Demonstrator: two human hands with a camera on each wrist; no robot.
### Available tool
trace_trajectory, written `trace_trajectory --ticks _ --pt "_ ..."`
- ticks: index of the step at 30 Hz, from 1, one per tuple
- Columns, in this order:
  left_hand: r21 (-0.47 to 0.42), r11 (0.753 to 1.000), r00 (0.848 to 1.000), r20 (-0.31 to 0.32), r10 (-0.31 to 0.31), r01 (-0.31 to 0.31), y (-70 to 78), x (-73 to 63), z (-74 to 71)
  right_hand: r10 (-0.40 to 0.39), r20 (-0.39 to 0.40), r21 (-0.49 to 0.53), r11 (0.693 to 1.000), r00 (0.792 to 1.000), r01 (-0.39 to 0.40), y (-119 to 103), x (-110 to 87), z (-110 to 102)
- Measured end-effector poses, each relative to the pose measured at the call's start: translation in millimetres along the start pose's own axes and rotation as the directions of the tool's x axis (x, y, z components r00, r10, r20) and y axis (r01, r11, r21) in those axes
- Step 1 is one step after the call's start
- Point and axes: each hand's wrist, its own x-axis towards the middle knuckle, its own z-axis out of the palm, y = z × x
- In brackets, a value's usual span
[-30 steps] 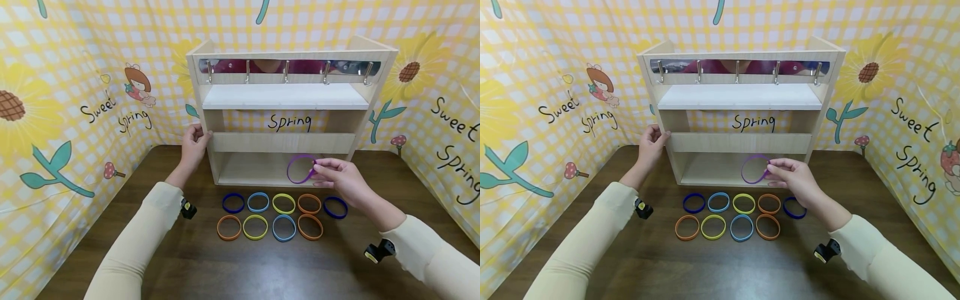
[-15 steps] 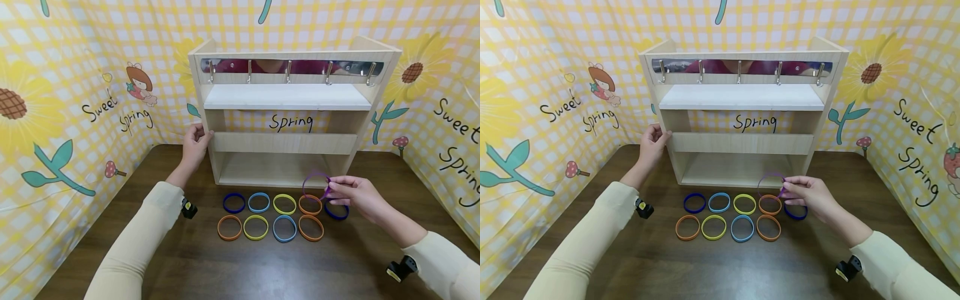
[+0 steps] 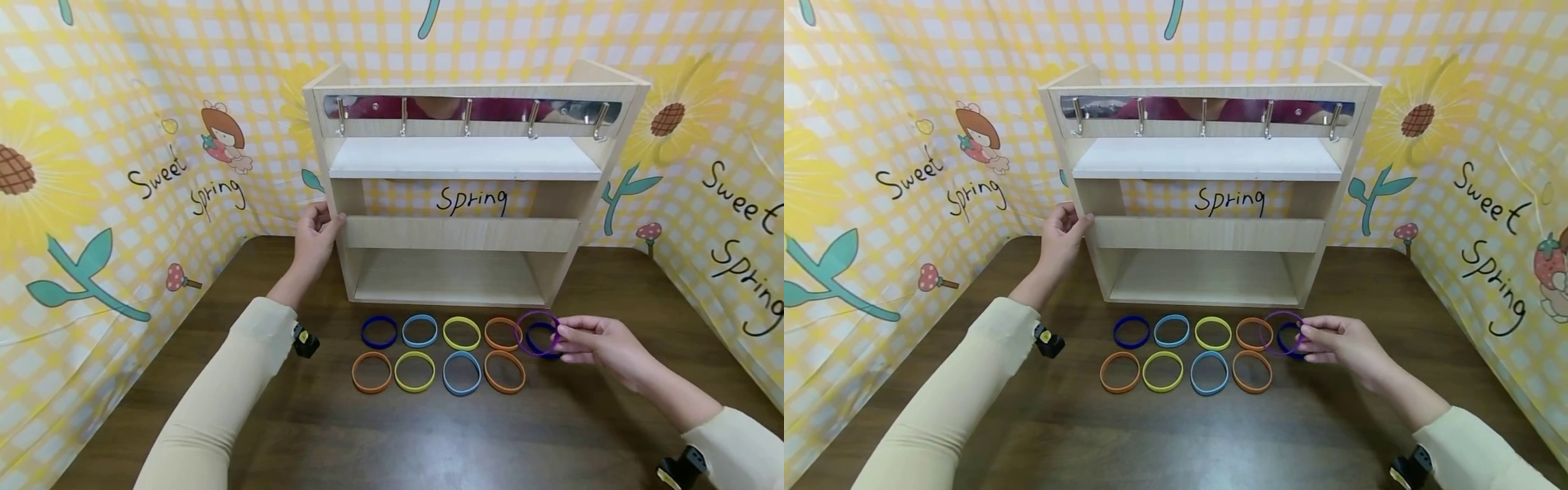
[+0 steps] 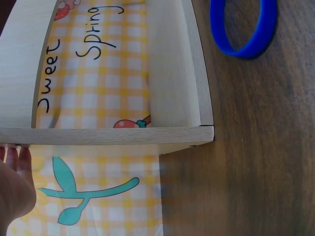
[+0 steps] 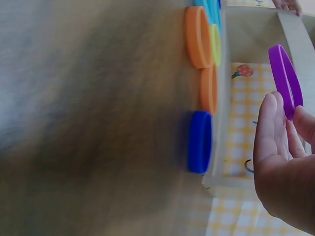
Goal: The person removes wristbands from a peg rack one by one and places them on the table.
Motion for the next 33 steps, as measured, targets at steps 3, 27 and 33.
trace_trajectory --ticks 3,27,33 --pt "-0.016 1.000 1.000 0.010 -0.011 0.011 1.1 0.6 0.1 0.022 0.025 -0.006 1.000 0.999 -0.022 6.3 -4.1 -5.1" --pt "-0.023 0.999 0.998 0.049 -0.025 0.026 29.0 -12.3 2.2 0.115 0.190 -0.052 0.993 0.975 -0.107 46.4 -19.3 -37.1" --pt "-0.023 0.999 0.999 0.042 -0.025 0.026 27.9 -11.2 2.6 0.127 0.200 -0.046 0.992 0.972 -0.120 51.1 -18.8 -40.3"
